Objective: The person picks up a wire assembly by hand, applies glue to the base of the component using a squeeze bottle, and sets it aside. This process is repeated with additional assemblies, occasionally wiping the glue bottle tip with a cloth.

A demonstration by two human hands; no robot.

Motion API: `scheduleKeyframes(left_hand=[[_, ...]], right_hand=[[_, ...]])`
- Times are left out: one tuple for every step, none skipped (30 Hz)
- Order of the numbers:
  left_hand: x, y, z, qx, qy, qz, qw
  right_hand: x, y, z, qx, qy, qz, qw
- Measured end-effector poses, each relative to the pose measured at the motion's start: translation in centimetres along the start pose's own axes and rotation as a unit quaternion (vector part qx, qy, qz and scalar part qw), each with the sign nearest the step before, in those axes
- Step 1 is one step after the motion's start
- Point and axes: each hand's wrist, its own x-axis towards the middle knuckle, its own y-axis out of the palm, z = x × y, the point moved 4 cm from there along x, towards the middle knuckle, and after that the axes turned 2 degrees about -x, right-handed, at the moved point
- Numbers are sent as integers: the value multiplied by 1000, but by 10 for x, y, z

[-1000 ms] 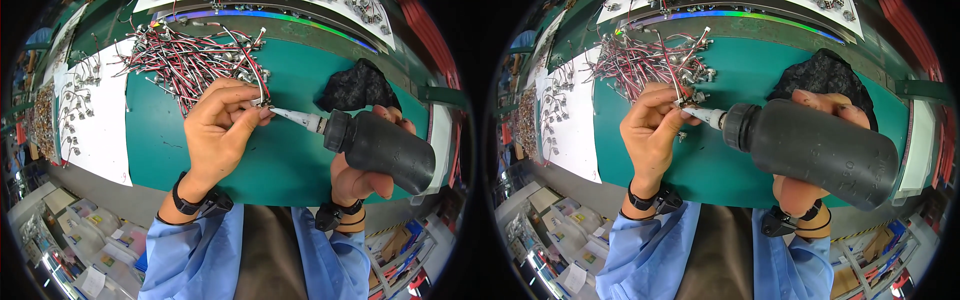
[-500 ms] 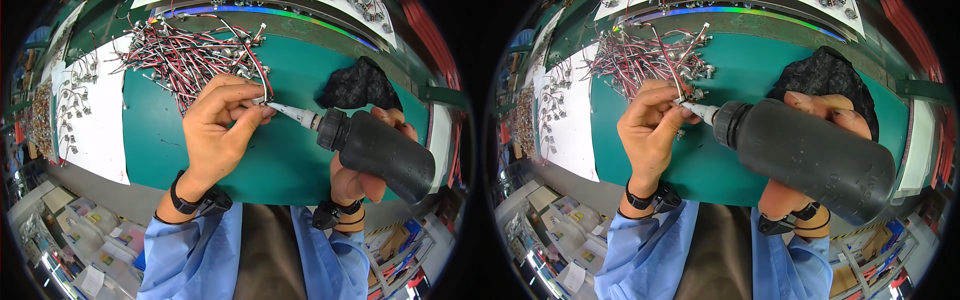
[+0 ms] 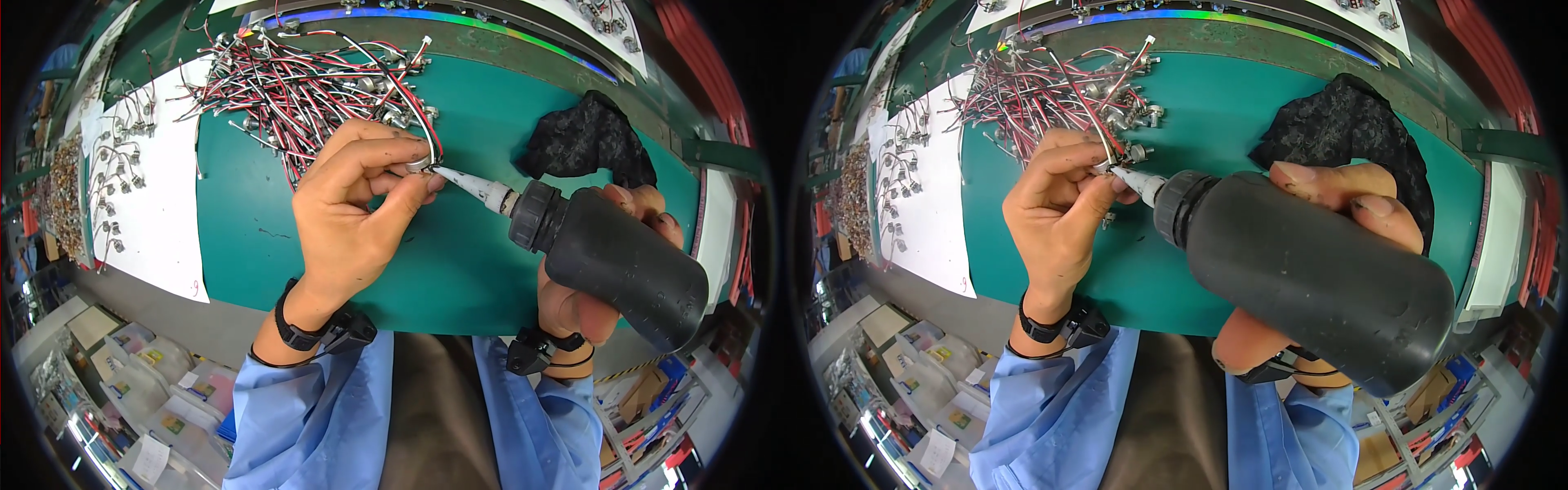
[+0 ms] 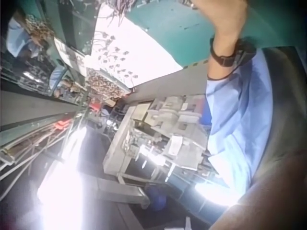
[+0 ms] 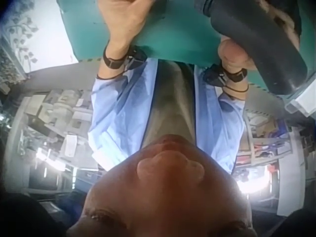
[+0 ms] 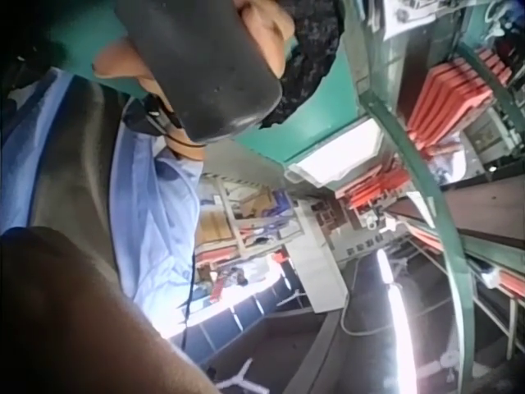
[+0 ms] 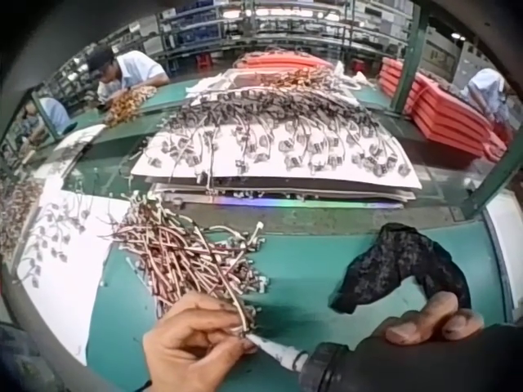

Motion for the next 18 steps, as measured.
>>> scheduleKeyframes(left_hand=[[0, 0, 0, 1, -1, 0, 1000], [0, 0, 0, 1, -3, 1, 1000], [0, 0, 0, 1, -3, 1, 1000], [0, 0, 0, 1, -2, 0, 1000], [0, 0, 1, 0, -2, 0, 1000], [0, 0, 1, -1, -2, -1, 1000], [0, 0, 1, -1, -2, 0, 1000], [0, 0, 1, 0, -1, 0, 1000], [0, 0, 1, 2, -1, 1, 1000], [0, 0, 1, 4, 0, 1, 1000], [0, 0, 1, 4, 0, 1, 1000], [0, 0, 1, 5, -2, 0, 1000], [0, 0, 1, 6, -3, 0, 1000], [0, 0, 1, 7, -5, -1, 1000], [0, 0, 1, 7, -5, -1, 1000], [0, 0, 1, 10, -4, 0, 1000], [-1, -1, 2, 12, -3, 1, 1000], [-1, -1, 2, 15, -2, 2, 1000]], right_hand=[[1, 0, 1, -6, 0, 7, 1000], [1, 1, 2, -12, 1, 14, 1000], [1, 1, 2, -19, 1, 21, 1000], [1, 1, 1, -18, 1, 20, 1000], [0, 0, 0, -19, -8, 15, 1000], [-1, -1, -2, -21, -16, 9, 1000], [-2, -2, -2, -22, -25, 3, 999], [-2, -2, -2, -23, -25, 3, 999], [-2, -3, -2, -30, -28, 2, 999], [-2, -3, -2, -38, -32, 0, 999], [-2, -3, -2, -45, -35, -1, 998], [-2, -3, -2, -46, -35, -2, 998], [-2, -3, -1, -46, -34, 0, 998], [-1, -3, -1, -47, -32, 1, 998], [-1, -2, -1, -49, -31, 2, 998], [-1, -3, -1, -49, -31, 2, 998], [0, -3, -1, -50, -31, 7, 998], [0, -3, -1, -51, -32, 11, 998]])
